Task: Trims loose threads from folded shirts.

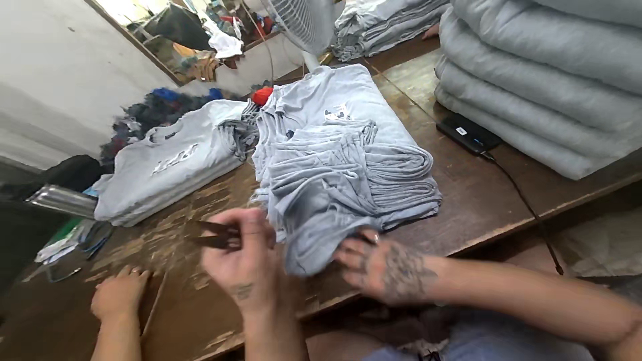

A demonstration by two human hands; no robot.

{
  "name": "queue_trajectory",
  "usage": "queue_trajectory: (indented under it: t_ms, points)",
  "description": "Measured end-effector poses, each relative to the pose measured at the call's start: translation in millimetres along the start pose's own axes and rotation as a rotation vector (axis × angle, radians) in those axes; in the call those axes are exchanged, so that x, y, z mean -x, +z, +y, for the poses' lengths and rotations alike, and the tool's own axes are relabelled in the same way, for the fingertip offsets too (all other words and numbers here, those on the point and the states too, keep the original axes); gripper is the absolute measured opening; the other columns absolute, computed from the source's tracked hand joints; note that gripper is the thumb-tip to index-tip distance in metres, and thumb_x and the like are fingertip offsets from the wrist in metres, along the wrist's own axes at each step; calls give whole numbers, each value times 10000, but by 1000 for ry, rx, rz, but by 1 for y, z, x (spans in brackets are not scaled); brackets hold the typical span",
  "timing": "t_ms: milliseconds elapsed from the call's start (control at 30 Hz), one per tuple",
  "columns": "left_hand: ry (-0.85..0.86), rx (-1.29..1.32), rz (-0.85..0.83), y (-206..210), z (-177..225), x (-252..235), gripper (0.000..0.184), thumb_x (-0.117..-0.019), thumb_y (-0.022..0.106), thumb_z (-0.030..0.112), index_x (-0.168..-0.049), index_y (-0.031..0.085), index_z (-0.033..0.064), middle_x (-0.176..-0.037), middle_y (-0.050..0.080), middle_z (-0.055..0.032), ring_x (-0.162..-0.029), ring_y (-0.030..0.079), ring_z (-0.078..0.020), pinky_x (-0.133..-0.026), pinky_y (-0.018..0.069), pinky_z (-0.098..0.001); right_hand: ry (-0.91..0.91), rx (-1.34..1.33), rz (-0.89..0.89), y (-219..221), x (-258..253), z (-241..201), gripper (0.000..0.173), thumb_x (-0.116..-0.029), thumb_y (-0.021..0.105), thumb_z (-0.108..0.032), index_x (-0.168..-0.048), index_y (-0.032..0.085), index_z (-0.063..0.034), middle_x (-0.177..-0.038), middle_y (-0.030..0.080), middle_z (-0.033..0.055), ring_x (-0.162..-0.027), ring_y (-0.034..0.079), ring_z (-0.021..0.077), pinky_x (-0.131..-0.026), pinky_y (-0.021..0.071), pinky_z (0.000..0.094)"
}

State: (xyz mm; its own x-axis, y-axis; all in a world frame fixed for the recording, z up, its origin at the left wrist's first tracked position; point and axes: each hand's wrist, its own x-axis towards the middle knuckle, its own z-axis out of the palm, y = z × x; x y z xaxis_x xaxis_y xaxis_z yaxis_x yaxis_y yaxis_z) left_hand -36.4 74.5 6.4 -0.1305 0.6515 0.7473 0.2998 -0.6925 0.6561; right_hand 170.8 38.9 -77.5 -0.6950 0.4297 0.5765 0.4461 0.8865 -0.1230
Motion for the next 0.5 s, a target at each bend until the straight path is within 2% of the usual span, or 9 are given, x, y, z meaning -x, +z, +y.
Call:
queue_trajectory:
  t_ms: [100,167,200,267,300,367,400,467,500]
  points:
    - [142,14,33,-10,-3,-31,55,-1003,602,181,-1014,563,218,-739,574,193,-573,526,60,-513,460,-129,128,87,-67,-5,-53,53,640,-817,843,-356,-1382,638,-137,-1509,538,202,-1441,459,412,-1144,275,751]
    - [182,-211,-4,-23,-26,-51,134,-1020,575,193,-1020,556,60,-799,543,118,-645,511,74,-591,455,-126,257,17,-288,-19,-82,67,859,-841,780,-527,-1562,453,-194,-1654,291,248,-1554,190,462,-1142,74,811]
    - [143,-295,-7,-29,-45,-61,200,-1025,556,187,-1016,562,-13,-796,531,62,-648,493,55,-601,438,-144,310,6,-346,-22,-93,70,918,-835,733,-624,-1588,408,-211,-1672,229,262,-1560,132,483,-1131,60,818]
    - [-50,-435,6,-42,-91,-78,247,-1045,524,196,-1027,581,-43,-789,540,-8,-634,498,-15,-600,448,-213,394,23,-381,-23,-109,71,957,-825,692,-695,-1606,373,-243,-1649,250,302,-1536,165,529,-1123,128,814]
    - [-157,-513,2,-49,-116,-84,283,-1059,510,197,-1057,599,-71,-817,575,-91,-674,534,-119,-648,468,-317,425,33,-395,-24,-116,69,914,-845,719,-637,-1602,374,-258,-1630,284,314,-1523,197,540,-1118,157,808]
    - [-331,-685,-41,-63,-162,-85,354,-1075,495,206,-1117,622,-122,-932,647,-284,-854,641,-393,-808,491,-572,391,75,-284,-19,-116,70,758,-845,789,-446,-1514,509,-221,-1534,443,315,-1459,338,554,-1083,242,807]
    - [-414,-759,-72,-70,-182,-82,378,-1079,488,224,-1135,628,-123,-981,658,-324,-939,655,-466,-862,481,-629,329,109,-164,-13,-110,72,678,-804,822,-385,-1415,605,-187,-1459,530,304,-1404,419,558,-1049,291,809]
    - [-581,-813,-121,-84,-208,-76,387,-1084,479,229,-1167,643,-112,-1092,662,-346,-1087,639,-502,-963,454,-649,158,222,76,-3,-96,74,522,-742,839,-385,-1197,705,-167,-1368,610,275,-1324,504,572,-985,353,831]
    - [-644,-784,-101,-90,-214,-74,382,-1086,479,222,-1176,641,-112,-1120,656,-344,-1119,627,-491,-987,443,-636,83,275,147,-1,-89,70,462,-770,795,-418,-1155,697,-183,-1399,593,266,-1341,486,574,-993,335,840]
